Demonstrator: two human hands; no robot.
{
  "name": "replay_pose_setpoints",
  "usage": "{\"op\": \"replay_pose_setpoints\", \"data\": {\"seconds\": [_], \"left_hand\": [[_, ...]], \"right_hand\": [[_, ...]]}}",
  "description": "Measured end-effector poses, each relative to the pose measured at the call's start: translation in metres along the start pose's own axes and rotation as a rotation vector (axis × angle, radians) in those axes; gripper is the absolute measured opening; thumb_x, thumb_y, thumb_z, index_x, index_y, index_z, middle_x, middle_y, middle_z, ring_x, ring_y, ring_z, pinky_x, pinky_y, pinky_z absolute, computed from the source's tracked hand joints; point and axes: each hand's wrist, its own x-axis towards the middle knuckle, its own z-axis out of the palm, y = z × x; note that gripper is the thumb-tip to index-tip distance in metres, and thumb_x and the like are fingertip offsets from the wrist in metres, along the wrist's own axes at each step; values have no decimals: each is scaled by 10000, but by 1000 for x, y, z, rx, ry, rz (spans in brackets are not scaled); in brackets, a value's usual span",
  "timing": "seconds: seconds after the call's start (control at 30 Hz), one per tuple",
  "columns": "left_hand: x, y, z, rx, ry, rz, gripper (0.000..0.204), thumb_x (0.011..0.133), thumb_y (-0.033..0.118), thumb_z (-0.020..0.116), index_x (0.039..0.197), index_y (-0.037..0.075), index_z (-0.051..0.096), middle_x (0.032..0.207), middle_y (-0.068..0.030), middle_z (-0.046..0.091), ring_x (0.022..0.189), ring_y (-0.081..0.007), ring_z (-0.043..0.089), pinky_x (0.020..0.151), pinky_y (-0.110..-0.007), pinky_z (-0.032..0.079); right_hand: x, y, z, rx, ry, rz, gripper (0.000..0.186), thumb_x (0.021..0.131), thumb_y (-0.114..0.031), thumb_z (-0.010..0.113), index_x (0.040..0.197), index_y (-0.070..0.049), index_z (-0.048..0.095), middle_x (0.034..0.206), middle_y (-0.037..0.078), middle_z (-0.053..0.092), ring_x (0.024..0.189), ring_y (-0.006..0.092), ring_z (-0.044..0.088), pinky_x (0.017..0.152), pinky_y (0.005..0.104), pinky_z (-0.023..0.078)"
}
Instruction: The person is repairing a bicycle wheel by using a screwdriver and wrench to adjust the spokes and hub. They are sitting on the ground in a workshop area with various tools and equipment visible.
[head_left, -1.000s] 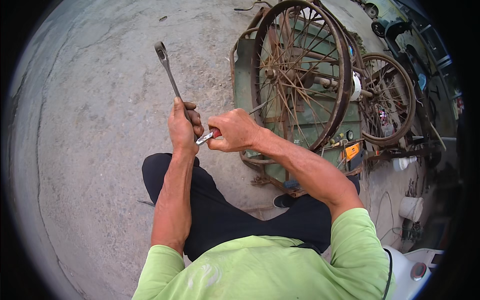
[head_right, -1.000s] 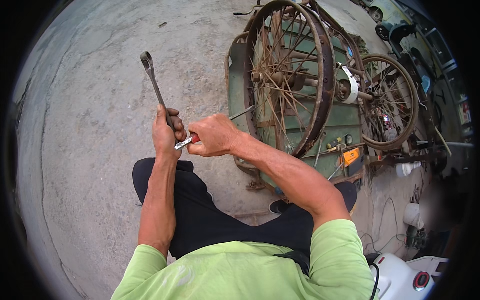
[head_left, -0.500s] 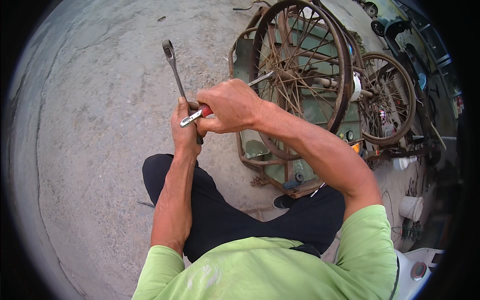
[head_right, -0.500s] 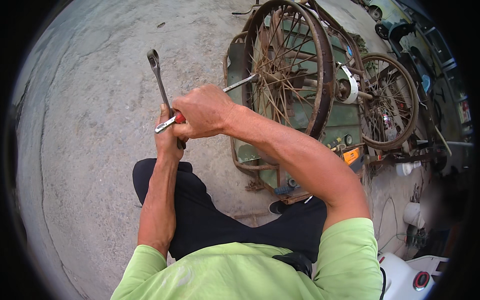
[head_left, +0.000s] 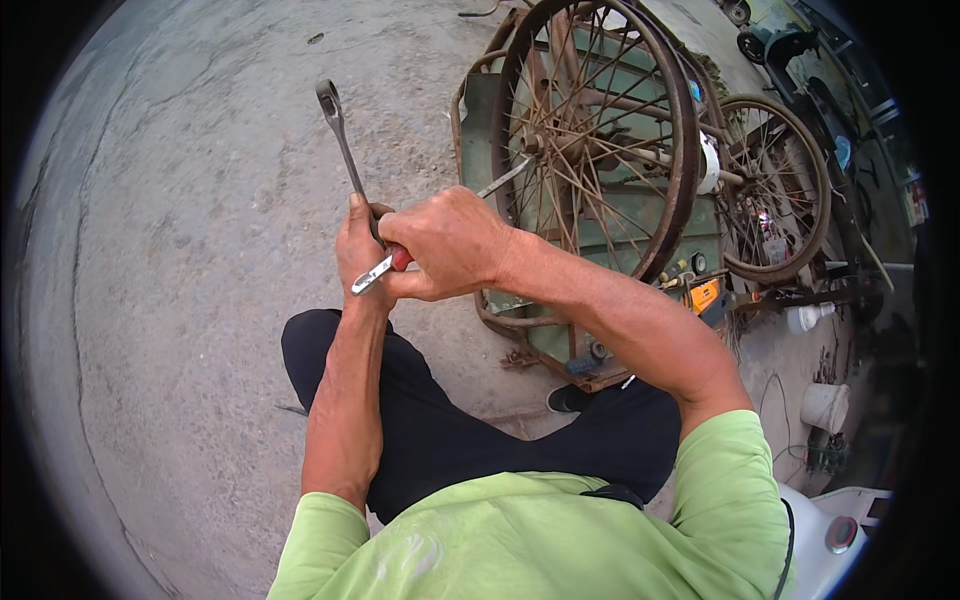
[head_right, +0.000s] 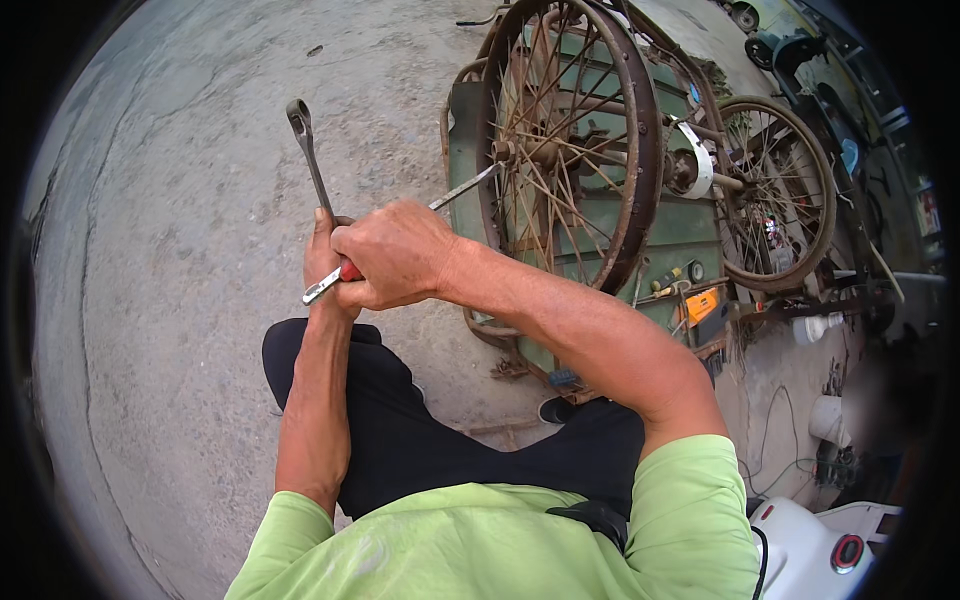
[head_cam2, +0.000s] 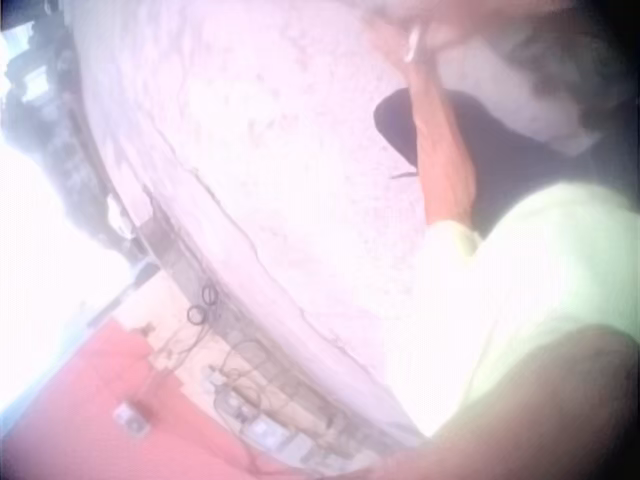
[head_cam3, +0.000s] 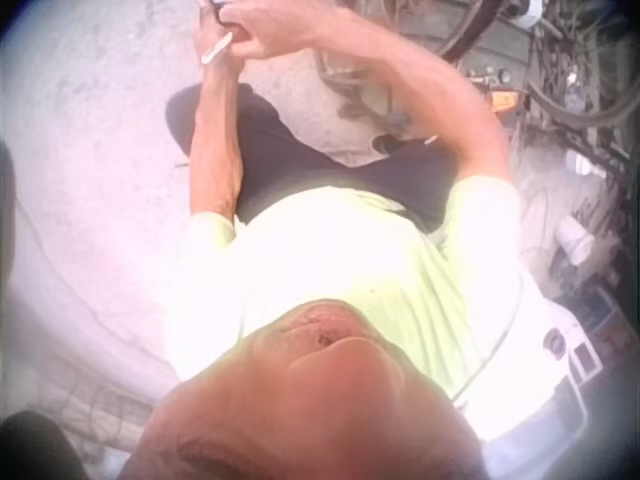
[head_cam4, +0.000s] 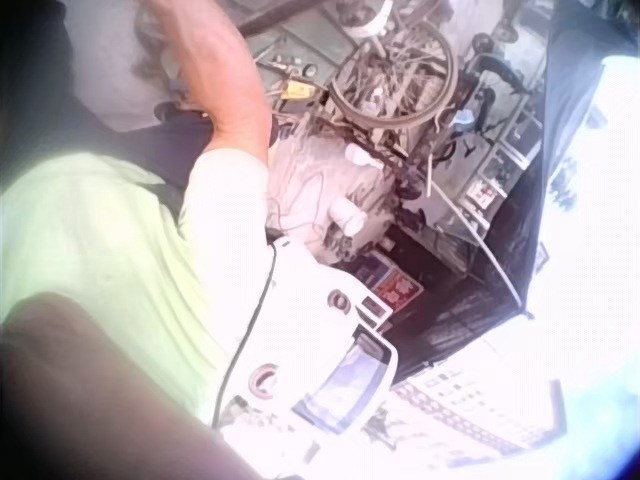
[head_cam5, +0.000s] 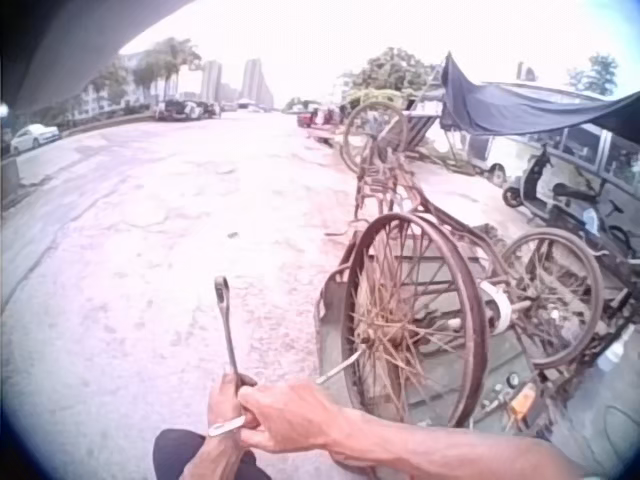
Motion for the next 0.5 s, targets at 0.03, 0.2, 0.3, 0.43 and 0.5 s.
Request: {"op": "replay_pose_setpoints", "data": {"seconds": [0.03,0.2,0.3,0.43,0.5], "left_hand": [[0,-1,1,-73,-16,-14,429,1089,487,498,1019,73,587,736,5,566,565,-99,526,497,-296,462],[-7,3,6,-19,-108,-118,436,1094,538,445,1024,139,606,663,13,528,461,-95,441,420,-261,371],[-10,10,10,-10,-47,-94,509,1099,544,416,1006,80,604,622,1,502,422,-95,396,395,-250,335],[-10,9,10,-35,-41,-79,542,1094,553,425,983,42,567,604,-14,489,422,-100,397,387,-260,331],[-9,10,8,-29,-40,-77,550,1092,556,430,980,32,552,600,-21,489,418,-102,397,383,-264,330]], "right_hand": [[9,-1,-4,-32,13,-2,300,717,-355,723,749,-60,680,652,176,679,622,365,705,571,468,560],[26,23,-20,-125,6,69,328,744,-374,689,770,-48,713,665,205,682,656,382,712,609,477,569],[22,45,-19,-175,-29,168,315,761,-366,685,779,-52,697,660,196,673,645,396,693,605,468,557],[18,59,-11,-202,18,239,366,781,-410,671,789,-51,742,675,205,688,665,389,714,648,484,577],[23,65,-14,-193,63,296,371,791,-415,667,804,-52,743,679,200,692,661,377,714,641,477,572]]}}
